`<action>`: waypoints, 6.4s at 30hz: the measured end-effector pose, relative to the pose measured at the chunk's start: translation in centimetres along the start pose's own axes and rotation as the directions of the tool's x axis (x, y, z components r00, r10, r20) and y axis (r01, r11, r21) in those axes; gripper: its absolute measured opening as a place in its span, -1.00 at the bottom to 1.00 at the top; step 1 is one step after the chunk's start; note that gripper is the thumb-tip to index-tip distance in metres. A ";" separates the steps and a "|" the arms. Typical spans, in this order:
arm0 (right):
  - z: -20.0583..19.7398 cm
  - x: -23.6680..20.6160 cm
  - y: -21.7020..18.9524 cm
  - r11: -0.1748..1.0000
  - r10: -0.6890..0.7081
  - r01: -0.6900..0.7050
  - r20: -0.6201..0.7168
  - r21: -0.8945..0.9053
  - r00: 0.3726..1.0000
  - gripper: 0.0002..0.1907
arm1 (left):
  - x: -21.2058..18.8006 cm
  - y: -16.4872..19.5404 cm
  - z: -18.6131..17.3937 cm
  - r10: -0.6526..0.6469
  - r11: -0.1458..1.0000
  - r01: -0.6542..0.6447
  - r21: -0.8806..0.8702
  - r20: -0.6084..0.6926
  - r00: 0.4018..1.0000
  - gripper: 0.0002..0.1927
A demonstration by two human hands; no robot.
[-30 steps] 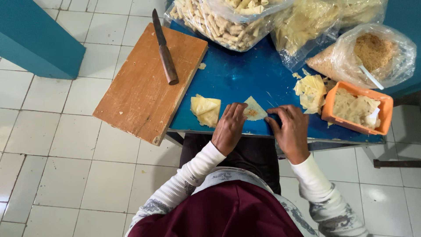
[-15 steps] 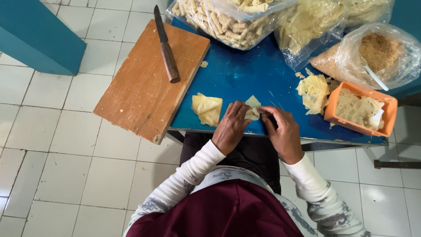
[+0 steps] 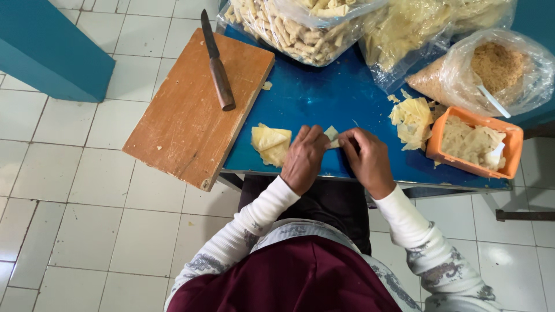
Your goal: The person sits at a blue table and stacks thin square food sheets into a fanned pile, spooning brown powder from a plastic bag onto individual sheets, folding some sheets by hand, and placing finished pieces into an orange container. A knife rests unused on a wooden board beside the work area.
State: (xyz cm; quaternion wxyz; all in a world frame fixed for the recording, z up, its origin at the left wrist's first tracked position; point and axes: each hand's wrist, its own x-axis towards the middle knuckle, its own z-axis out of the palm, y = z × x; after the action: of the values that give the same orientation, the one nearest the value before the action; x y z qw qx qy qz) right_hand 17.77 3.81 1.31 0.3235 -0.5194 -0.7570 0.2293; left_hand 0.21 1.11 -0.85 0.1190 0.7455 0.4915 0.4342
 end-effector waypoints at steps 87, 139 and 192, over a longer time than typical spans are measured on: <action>-8.1 15.7 -8.6 0.787 -0.614 0.607 -0.237 -0.113 0.753 -0.82 | -5.0 -0.8 -8.2 -0.326 0.929 0.357 0.099 -0.243 0.914 -0.60; 1.4 1.7 -3.7 0.949 -0.092 0.112 -0.082 0.294 0.992 -0.88 | -0.4 -0.5 -0.6 -0.473 0.670 0.270 -0.691 -0.117 0.873 -0.76; 0.4 1.3 -6.3 0.928 -0.372 0.360 -0.206 -0.093 0.905 -0.81 | -0.7 -1.8 0.8 -0.446 0.063 0.161 -0.985 0.116 0.888 -0.89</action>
State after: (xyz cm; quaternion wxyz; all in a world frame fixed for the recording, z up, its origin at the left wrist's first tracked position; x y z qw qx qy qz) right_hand 13.17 2.75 5.70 0.4289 -0.3986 -0.8061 0.0855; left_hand -0.39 1.62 -2.81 0.6090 0.3090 0.2412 0.6896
